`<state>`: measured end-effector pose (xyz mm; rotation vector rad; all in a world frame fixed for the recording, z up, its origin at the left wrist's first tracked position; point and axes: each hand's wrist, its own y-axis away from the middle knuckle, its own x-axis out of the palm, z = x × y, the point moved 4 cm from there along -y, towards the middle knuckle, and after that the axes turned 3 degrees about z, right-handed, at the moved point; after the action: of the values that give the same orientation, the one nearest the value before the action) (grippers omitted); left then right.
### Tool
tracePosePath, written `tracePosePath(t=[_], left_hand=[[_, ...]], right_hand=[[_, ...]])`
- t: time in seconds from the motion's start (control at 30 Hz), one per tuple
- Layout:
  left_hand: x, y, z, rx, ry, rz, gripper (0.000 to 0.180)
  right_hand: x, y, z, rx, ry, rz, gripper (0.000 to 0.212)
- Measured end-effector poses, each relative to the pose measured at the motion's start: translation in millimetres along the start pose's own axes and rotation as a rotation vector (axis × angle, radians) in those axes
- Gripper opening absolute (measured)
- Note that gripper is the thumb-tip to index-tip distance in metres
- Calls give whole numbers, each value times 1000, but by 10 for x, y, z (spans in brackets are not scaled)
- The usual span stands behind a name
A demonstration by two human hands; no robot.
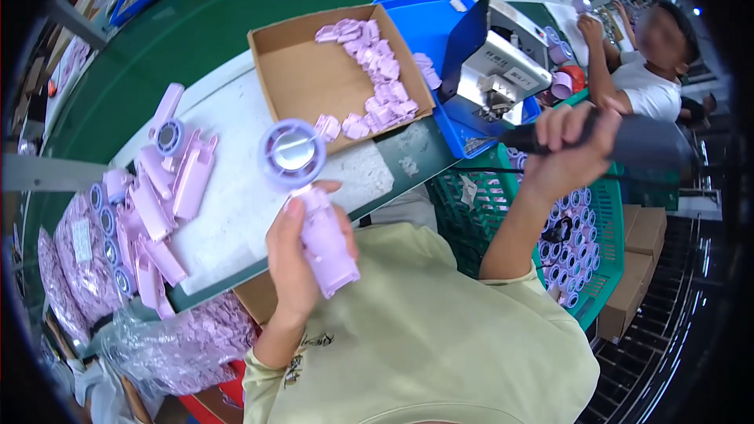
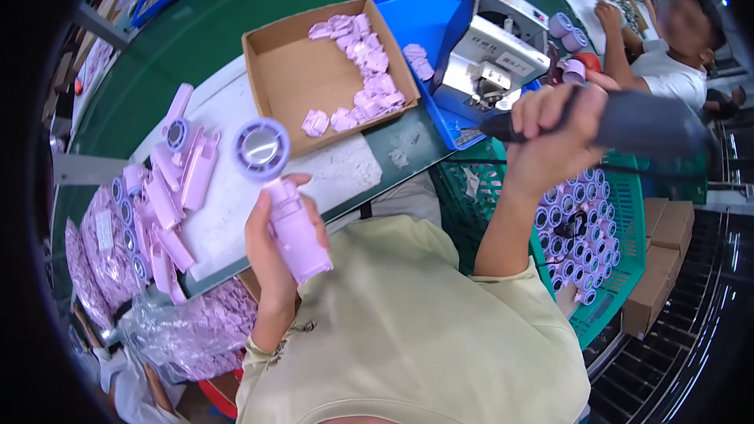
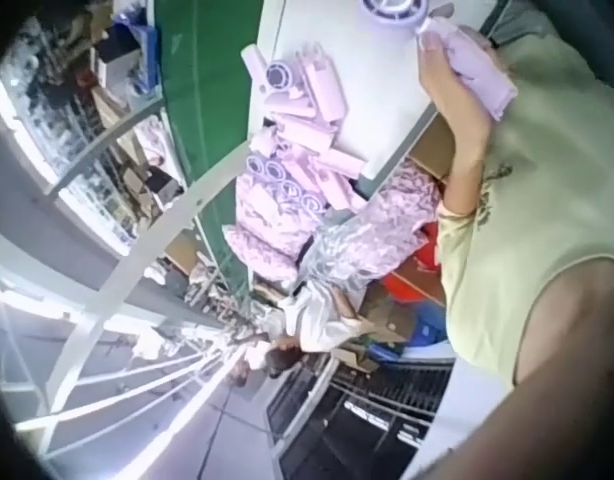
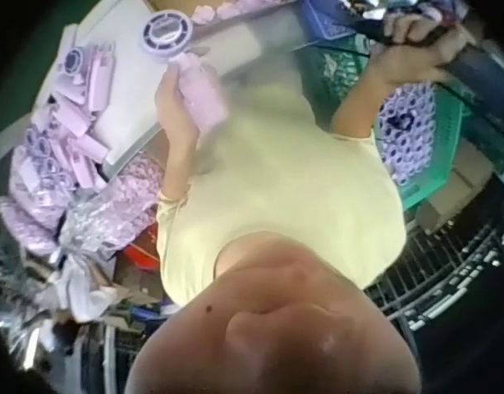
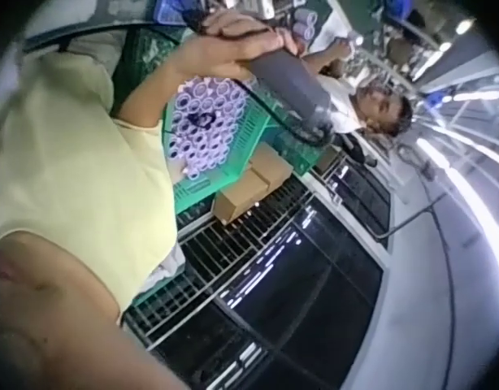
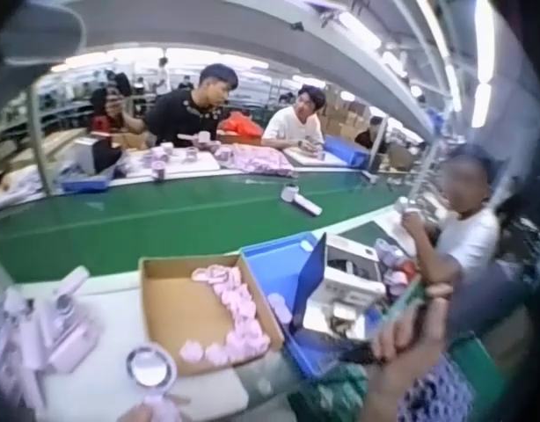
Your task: The worker is assembling small pink handheld fans at a factory workstation, using a heat gun and an electric screwdriver to secure components.
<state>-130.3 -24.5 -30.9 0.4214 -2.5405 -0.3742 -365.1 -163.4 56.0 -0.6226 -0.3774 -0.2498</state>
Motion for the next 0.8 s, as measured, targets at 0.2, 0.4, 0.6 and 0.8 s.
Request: tracePosePath(t=[0.2, 0.4, 0.6, 0.8], left_hand=[[299, -206, 138, -104, 26, 139, 51], [383, -227, 162, -121, 72, 218, 46], [391, -180, 134, -92, 48, 236, 46], [430, -149, 188, -59, 0, 230, 46]], right_hand=[[505, 377, 361, 69, -550, 450, 36], [766, 581, 363, 66, -550, 633, 41], [775, 619, 313, 73, -578, 668, 41], [692, 666, 254, 137, -634, 634, 42]])
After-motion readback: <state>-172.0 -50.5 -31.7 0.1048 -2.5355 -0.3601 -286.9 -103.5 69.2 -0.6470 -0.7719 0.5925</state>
